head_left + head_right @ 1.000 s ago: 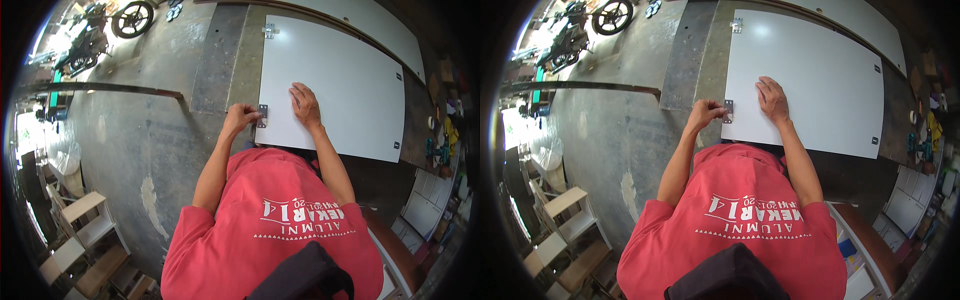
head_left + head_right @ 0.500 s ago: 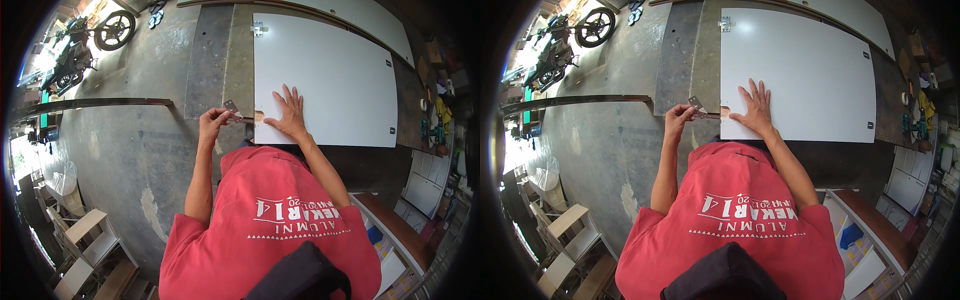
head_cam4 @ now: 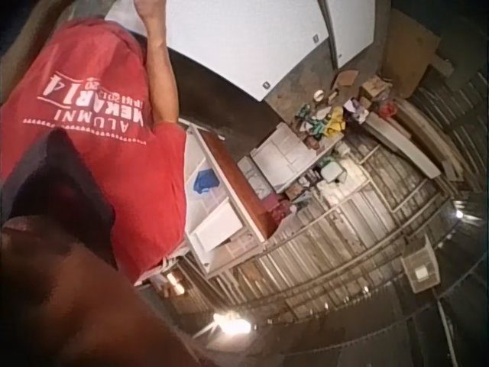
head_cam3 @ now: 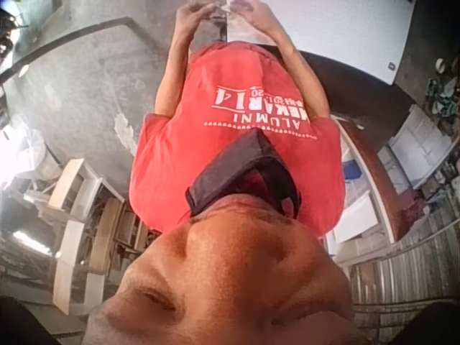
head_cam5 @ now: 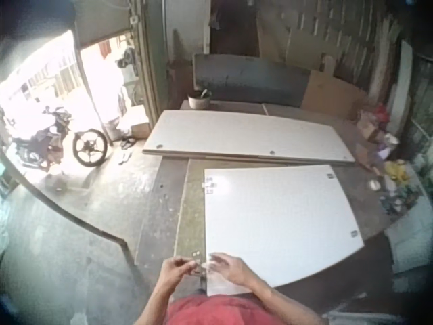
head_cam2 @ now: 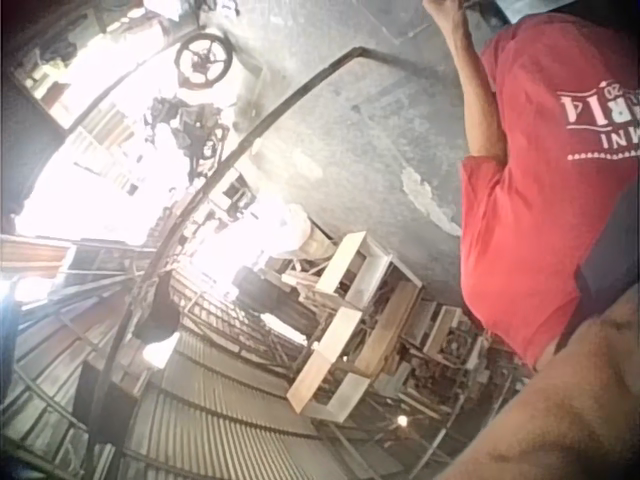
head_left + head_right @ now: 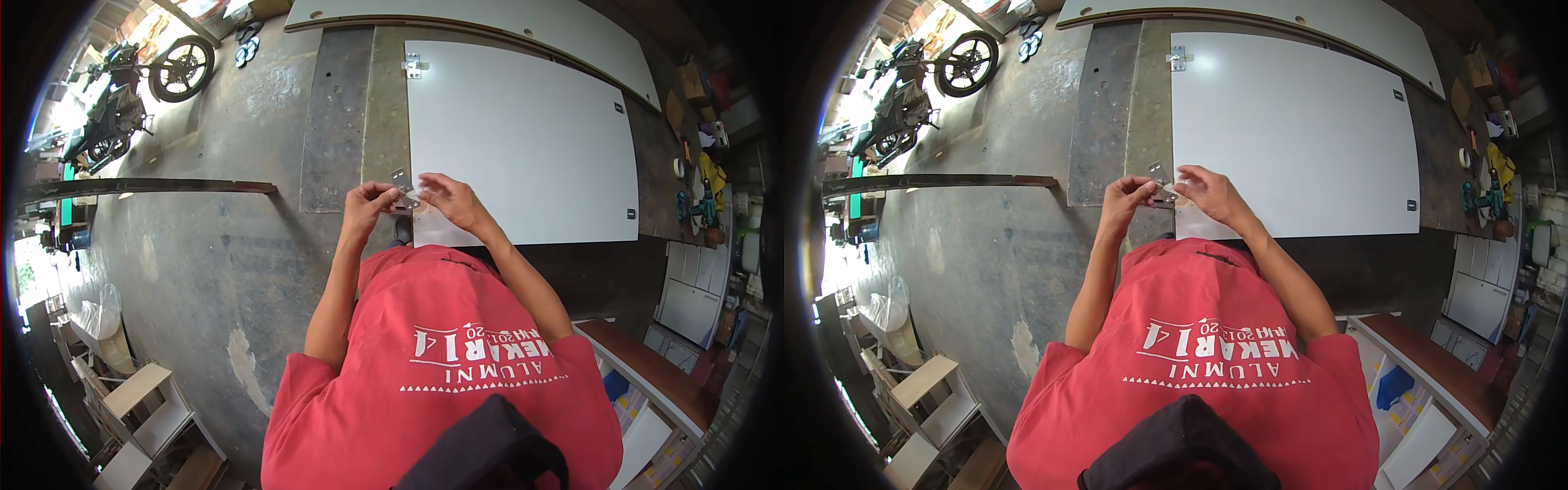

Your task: The person marks a white cabinet door for hinge placement using tape and a pencil, then secures metal hinges to the door using a power drill.

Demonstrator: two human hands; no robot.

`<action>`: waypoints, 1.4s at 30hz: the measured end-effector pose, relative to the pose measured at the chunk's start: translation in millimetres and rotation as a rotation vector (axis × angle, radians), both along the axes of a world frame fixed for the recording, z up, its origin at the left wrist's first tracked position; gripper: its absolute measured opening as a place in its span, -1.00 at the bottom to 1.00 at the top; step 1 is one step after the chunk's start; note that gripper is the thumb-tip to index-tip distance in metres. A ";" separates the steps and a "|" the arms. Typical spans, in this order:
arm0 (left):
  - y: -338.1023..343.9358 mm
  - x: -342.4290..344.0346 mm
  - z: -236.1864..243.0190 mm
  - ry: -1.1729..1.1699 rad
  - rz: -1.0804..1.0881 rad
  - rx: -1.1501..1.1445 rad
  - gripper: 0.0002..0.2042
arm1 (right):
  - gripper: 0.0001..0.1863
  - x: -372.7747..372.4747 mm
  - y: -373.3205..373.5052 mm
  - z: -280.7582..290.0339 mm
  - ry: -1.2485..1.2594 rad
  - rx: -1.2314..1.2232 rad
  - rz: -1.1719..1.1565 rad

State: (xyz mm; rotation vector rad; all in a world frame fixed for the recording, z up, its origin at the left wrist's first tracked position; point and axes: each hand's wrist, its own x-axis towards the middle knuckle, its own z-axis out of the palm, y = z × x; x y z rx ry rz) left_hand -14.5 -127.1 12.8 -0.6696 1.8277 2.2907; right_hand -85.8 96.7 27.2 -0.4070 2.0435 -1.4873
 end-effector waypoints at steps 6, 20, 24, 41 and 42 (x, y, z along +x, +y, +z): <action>24.0 -20.6 10.5 0.057 -0.090 0.000 -0.84 | -0.68 0.4 -5.5 15.5 -0.130 -0.004 -0.044; 37.8 -95.5 16.1 0.188 -0.295 -0.391 -0.66 | -0.75 -37.7 62.6 -15.5 0.174 -0.081 -0.537; 35.2 -177.0 -15.3 0.541 -0.148 -1.037 -0.46 | -0.75 -74.2 101.2 -33.9 0.391 0.069 -0.797; 35.2 -287.4 -49.7 0.401 -0.338 -1.565 -0.49 | -0.76 -86.6 93.3 -51.2 0.443 0.313 -0.966; 29.1 -283.9 -56.3 0.458 -0.326 -1.522 -0.48 | -0.76 -86.8 92.7 -50.8 0.466 0.298 -0.969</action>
